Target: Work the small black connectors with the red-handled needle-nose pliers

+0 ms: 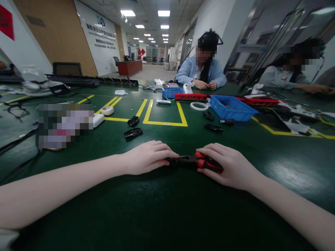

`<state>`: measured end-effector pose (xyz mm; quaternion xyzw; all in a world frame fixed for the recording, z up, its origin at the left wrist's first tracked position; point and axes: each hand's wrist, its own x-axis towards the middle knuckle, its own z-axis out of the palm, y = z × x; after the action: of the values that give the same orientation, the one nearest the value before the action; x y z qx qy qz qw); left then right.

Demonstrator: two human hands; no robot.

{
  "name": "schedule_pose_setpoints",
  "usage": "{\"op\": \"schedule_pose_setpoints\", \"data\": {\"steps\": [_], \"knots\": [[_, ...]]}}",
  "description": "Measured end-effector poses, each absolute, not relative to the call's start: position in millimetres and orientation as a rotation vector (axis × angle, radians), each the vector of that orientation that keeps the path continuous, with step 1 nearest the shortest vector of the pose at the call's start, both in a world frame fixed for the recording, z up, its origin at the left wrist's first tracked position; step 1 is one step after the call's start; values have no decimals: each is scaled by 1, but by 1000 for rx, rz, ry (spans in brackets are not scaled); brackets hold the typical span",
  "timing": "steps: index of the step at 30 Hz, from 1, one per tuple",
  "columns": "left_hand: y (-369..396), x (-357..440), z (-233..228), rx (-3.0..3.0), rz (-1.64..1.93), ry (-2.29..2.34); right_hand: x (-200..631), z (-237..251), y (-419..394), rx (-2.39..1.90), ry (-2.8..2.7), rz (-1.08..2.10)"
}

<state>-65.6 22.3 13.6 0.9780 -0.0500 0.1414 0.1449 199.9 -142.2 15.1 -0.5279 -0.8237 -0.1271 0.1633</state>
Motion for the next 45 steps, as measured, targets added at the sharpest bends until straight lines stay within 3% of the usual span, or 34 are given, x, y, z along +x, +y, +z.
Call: {"op": "schedule_pose_setpoints", "data": {"steps": [45], "knots": [[24, -65, 13, 2812, 420, -139, 199, 17, -141, -1510, -2331, -349]]}}
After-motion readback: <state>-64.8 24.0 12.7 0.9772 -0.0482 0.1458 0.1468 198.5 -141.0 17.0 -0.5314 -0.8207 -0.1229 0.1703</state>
